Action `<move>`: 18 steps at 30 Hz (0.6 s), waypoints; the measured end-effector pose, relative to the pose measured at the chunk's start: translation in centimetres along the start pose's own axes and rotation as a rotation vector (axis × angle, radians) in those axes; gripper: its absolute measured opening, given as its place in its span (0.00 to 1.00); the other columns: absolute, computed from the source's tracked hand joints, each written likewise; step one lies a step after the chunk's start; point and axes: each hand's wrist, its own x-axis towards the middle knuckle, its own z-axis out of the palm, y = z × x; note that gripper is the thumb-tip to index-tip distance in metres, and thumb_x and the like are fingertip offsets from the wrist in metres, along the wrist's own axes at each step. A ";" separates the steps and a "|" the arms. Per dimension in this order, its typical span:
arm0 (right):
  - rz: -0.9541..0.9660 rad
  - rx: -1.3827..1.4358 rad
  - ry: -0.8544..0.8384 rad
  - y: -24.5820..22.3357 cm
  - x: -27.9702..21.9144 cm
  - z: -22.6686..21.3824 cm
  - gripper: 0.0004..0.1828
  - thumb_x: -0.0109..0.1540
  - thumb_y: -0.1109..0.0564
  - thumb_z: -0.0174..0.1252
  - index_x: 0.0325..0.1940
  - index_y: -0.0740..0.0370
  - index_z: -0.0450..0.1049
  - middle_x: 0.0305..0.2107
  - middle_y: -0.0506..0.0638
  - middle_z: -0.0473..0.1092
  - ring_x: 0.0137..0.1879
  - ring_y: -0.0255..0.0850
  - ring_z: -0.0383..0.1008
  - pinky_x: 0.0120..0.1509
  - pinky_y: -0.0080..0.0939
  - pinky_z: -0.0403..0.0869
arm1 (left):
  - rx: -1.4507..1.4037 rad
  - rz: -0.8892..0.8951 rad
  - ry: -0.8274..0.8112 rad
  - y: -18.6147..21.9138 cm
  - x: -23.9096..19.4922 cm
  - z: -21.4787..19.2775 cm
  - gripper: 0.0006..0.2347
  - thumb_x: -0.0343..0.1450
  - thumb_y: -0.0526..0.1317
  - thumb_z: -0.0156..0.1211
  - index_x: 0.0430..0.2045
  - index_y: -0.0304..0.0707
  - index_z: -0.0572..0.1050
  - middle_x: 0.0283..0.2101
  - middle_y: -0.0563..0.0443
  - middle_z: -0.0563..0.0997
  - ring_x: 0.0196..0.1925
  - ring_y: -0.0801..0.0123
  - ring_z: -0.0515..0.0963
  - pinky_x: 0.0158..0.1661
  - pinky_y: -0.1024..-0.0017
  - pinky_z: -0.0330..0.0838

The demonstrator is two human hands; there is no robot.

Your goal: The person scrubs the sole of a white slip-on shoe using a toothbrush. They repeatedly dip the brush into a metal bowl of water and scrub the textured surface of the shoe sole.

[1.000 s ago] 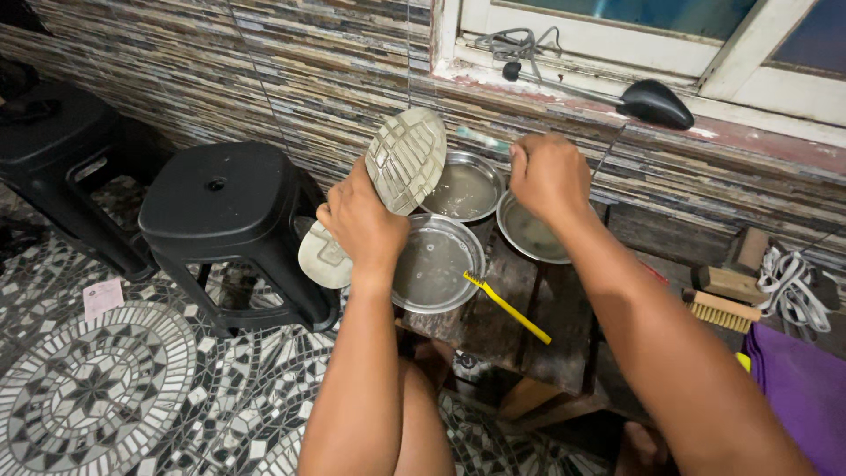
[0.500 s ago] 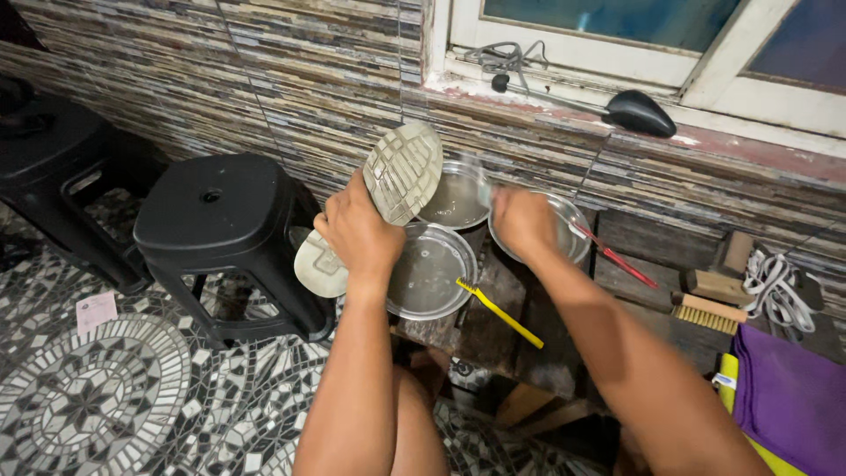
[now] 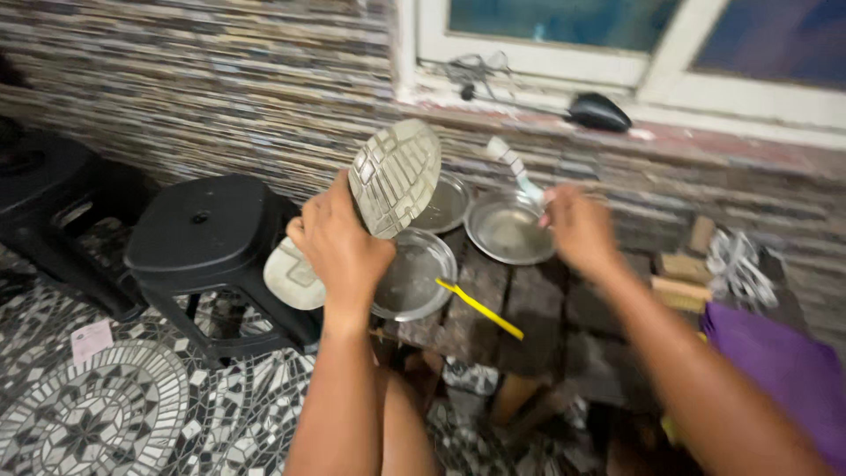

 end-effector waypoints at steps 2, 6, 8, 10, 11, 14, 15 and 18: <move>-0.019 -0.060 0.019 1.0 -1.7 -5.1 0.15 0.76 0.54 0.49 0.50 0.65 0.79 0.33 0.63 0.79 0.48 0.68 0.79 0.52 0.66 0.74 | 0.007 0.061 -0.070 2.1 -0.9 -1.9 0.39 0.47 0.38 0.72 0.59 0.41 0.74 0.43 0.43 0.84 0.54 0.51 0.79 0.52 0.49 0.62; -0.096 -0.159 0.085 6.5 -4.0 -13.5 0.07 0.74 0.56 0.54 0.50 0.53 0.78 0.41 0.44 0.80 0.46 0.43 0.78 0.52 0.45 0.69 | -0.008 0.211 -0.299 7.7 -3.3 -4.2 0.31 0.43 0.45 0.68 0.42 0.39 0.75 0.29 0.36 0.79 0.33 0.34 0.77 0.33 0.46 0.66; -0.073 -0.125 0.108 7.2 -5.6 -16.6 0.08 0.75 0.58 0.54 0.54 0.54 0.78 0.39 0.45 0.79 0.42 0.39 0.76 0.50 0.42 0.69 | -0.072 0.274 -0.355 10.5 -5.2 -3.4 0.30 0.44 0.46 0.68 0.42 0.39 0.76 0.28 0.37 0.80 0.31 0.33 0.78 0.31 0.45 0.68; -0.046 -0.088 0.108 7.5 -8.1 -19.0 0.10 0.76 0.61 0.53 0.58 0.55 0.78 0.37 0.46 0.78 0.39 0.36 0.74 0.48 0.39 0.70 | -0.127 0.319 -0.428 12.9 -7.9 -3.3 0.29 0.46 0.47 0.68 0.42 0.39 0.76 0.28 0.38 0.81 0.30 0.33 0.79 0.29 0.44 0.70; -0.018 -0.081 0.107 7.4 -8.9 -19.6 0.11 0.76 0.61 0.53 0.59 0.57 0.79 0.40 0.48 0.78 0.43 0.37 0.76 0.51 0.39 0.71 | -0.079 0.323 -0.652 13.8 -8.8 -3.2 0.33 0.47 0.53 0.74 0.44 0.38 0.73 0.31 0.37 0.82 0.32 0.35 0.81 0.30 0.44 0.74; 0.038 -0.071 0.087 8.6 -10.7 -20.6 0.11 0.75 0.62 0.52 0.58 0.57 0.79 0.42 0.49 0.79 0.46 0.38 0.77 0.53 0.39 0.71 | 0.019 0.339 -0.956 15.9 -11.1 -2.9 0.36 0.50 0.62 0.78 0.43 0.36 0.72 0.35 0.37 0.84 0.36 0.35 0.85 0.33 0.43 0.79; 0.063 -0.070 0.062 9.3 -11.4 -20.4 0.11 0.74 0.62 0.52 0.57 0.57 0.79 0.41 0.49 0.80 0.45 0.38 0.77 0.53 0.39 0.71 | 0.066 0.345 -1.037 16.4 -12.0 -2.8 0.35 0.50 0.64 0.76 0.39 0.35 0.73 0.35 0.37 0.86 0.38 0.34 0.86 0.37 0.43 0.79; 0.104 -0.036 -0.027 11.7 -12.9 -18.9 0.10 0.72 0.61 0.52 0.52 0.52 0.77 0.46 0.45 0.78 0.49 0.39 0.72 0.55 0.40 0.67 | 0.139 0.269 -1.175 17.0 -12.8 -3.1 0.38 0.52 0.71 0.74 0.40 0.37 0.75 0.40 0.40 0.86 0.42 0.35 0.85 0.40 0.45 0.80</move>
